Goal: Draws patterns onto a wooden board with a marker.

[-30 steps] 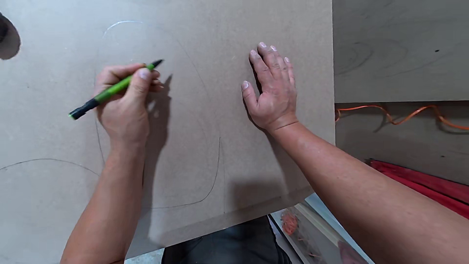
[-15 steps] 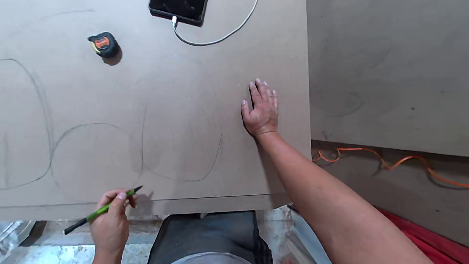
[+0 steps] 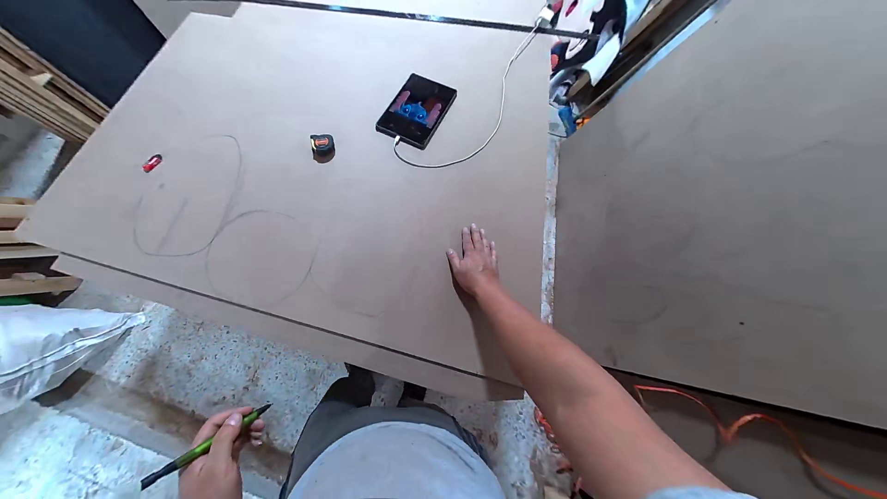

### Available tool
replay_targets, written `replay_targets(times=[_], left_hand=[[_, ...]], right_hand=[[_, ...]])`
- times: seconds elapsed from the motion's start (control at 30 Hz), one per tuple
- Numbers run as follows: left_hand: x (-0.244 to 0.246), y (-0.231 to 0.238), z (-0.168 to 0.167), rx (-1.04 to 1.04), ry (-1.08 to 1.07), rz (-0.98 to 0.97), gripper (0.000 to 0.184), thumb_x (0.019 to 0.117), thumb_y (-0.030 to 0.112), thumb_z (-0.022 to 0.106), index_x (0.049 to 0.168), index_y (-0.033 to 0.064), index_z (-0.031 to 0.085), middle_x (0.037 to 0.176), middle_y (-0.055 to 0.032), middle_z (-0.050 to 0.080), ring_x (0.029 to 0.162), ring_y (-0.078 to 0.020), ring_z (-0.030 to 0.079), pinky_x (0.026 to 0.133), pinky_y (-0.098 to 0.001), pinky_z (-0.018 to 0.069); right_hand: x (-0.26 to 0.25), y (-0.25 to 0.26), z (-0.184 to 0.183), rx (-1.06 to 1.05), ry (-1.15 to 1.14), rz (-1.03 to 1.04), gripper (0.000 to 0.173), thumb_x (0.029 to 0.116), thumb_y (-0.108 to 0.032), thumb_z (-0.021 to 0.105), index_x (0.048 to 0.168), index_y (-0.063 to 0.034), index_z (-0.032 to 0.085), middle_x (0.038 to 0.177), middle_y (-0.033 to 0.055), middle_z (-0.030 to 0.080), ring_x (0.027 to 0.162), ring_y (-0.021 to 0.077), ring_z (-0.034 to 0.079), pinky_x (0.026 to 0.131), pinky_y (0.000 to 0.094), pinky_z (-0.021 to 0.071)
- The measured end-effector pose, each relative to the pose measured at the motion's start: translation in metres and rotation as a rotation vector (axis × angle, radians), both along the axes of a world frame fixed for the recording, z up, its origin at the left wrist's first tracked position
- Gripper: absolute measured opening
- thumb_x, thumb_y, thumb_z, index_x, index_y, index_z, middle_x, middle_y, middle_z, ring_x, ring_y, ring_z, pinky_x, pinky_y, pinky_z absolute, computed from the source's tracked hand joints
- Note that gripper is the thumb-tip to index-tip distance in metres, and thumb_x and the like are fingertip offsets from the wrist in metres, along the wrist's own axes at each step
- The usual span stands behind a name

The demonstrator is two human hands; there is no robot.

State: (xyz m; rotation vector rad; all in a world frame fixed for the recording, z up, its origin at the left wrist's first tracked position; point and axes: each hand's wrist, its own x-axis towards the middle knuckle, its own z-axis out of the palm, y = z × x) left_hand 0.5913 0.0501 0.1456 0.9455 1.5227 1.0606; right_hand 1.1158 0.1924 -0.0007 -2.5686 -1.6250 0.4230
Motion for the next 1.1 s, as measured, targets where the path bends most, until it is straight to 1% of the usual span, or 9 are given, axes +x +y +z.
replay_targets(times=[0.17, 0.3, 0.43, 0.53, 0.63, 0.73, 0.83, 1.0, 1.1], left_hand=[[0.023, -0.028, -0.005, -0.013, -0.028, 0.061, 0.026, 0.1068, 0.009, 0.042, 0.108, -0.0058, 0.063, 0.082, -0.0153, 0.073, 0.068, -0.0220, 0.073, 0.063, -0.0341, 0.0625], [0.029, -0.039, -0.007, 0.015, -0.031, -0.028, 0.029, 0.1065, 0.014, 0.044, 0.108, -0.0054, 0.065, 0.082, -0.0177, 0.073, 0.068, -0.0234, 0.072, 0.063, -0.0345, 0.0620], [0.031, -0.043, -0.008, 0.013, -0.016, -0.119, 0.029, 0.1055, 0.016, 0.046, 0.108, -0.0040, 0.067, 0.082, -0.0166, 0.073, 0.068, -0.0225, 0.072, 0.062, -0.0342, 0.0617], [0.033, -0.047, -0.002, 0.038, -0.003, -0.180, 0.028, 0.1046, 0.016, 0.047, 0.107, -0.0030, 0.067, 0.082, -0.0158, 0.073, 0.067, -0.0225, 0.072, 0.062, -0.0348, 0.0618], [0.037, -0.052, 0.009, 0.046, 0.014, -0.220, 0.025, 0.1040, 0.015, 0.048, 0.106, -0.0014, 0.067, 0.082, -0.0140, 0.074, 0.067, -0.0216, 0.072, 0.062, -0.0347, 0.0622], [0.035, -0.058, 0.016, 0.053, 0.035, -0.232, 0.025, 0.1041, 0.015, 0.048, 0.105, -0.0003, 0.067, 0.083, -0.0135, 0.074, 0.067, -0.0212, 0.072, 0.062, -0.0344, 0.0622], [0.034, -0.068, 0.019, 0.035, 0.043, -0.222, 0.025, 0.1041, 0.014, 0.047, 0.105, -0.0017, 0.066, 0.082, -0.0146, 0.074, 0.067, -0.0226, 0.073, 0.062, -0.0348, 0.0624], [0.027, -0.081, 0.020, 0.004, 0.026, -0.237, 0.025, 0.1052, 0.012, 0.046, 0.105, -0.0019, 0.066, 0.083, -0.0145, 0.075, 0.069, -0.0233, 0.074, 0.064, -0.0361, 0.0632], [0.019, -0.075, 0.027, 0.081, -0.036, -0.289, 0.030, 0.1100, 0.018, 0.040, 0.111, 0.0002, 0.065, 0.086, -0.0130, 0.076, 0.074, -0.0240, 0.075, 0.069, -0.0398, 0.0642]], right_hand=[[-0.012, -0.094, -0.017, 0.089, -0.023, 0.079, 0.076, 0.1050, -0.061, 0.023, 0.165, -0.0147, 0.026, 0.174, 0.0036, 0.017, 0.160, 0.0246, 0.011, 0.128, 0.0564, 0.0088], [-0.023, -0.152, -0.013, 0.070, 0.000, 0.088, 0.073, 0.1059, -0.058, 0.024, 0.165, -0.0148, 0.025, 0.174, 0.0030, 0.016, 0.161, 0.0241, 0.009, 0.129, 0.0551, 0.0085], [-0.024, -0.189, -0.019, 0.128, -0.026, 0.098, 0.073, 0.1058, -0.059, 0.024, 0.164, -0.0147, 0.028, 0.173, 0.0030, 0.019, 0.160, 0.0250, 0.013, 0.128, 0.0564, 0.0121], [-0.026, -0.200, -0.021, 0.120, -0.029, 0.085, 0.073, 0.1058, -0.060, 0.022, 0.165, -0.0171, 0.027, 0.173, 0.0010, 0.018, 0.160, 0.0240, 0.011, 0.129, 0.0561, 0.0110], [-0.026, -0.200, -0.020, 0.093, -0.031, 0.070, 0.073, 0.1059, -0.060, 0.021, 0.165, -0.0184, 0.026, 0.173, -0.0003, 0.018, 0.160, 0.0231, 0.010, 0.128, 0.0556, 0.0099], [-0.025, -0.199, -0.020, 0.063, -0.047, 0.063, 0.074, 0.1056, -0.062, 0.018, 0.166, -0.0199, 0.023, 0.174, -0.0025, 0.014, 0.161, 0.0209, 0.007, 0.129, 0.0530, 0.0072], [-0.025, -0.198, -0.021, 0.068, -0.053, 0.069, 0.074, 0.1055, -0.061, 0.019, 0.166, -0.0196, 0.024, 0.174, -0.0027, 0.014, 0.161, 0.0204, 0.007, 0.130, 0.0516, 0.0078], [-0.025, -0.200, -0.025, 0.139, -0.055, 0.080, 0.073, 0.1055, -0.061, 0.021, 0.166, -0.0191, 0.026, 0.174, -0.0018, 0.017, 0.161, 0.0226, 0.009, 0.128, 0.0553, 0.0111], [-0.025, -0.201, -0.030, 0.163, -0.058, 0.061, 0.074, 0.1046, -0.062, 0.022, 0.166, -0.0212, 0.026, 0.173, -0.0037, 0.018, 0.160, 0.0205, 0.009, 0.129, 0.0548, 0.0111]])
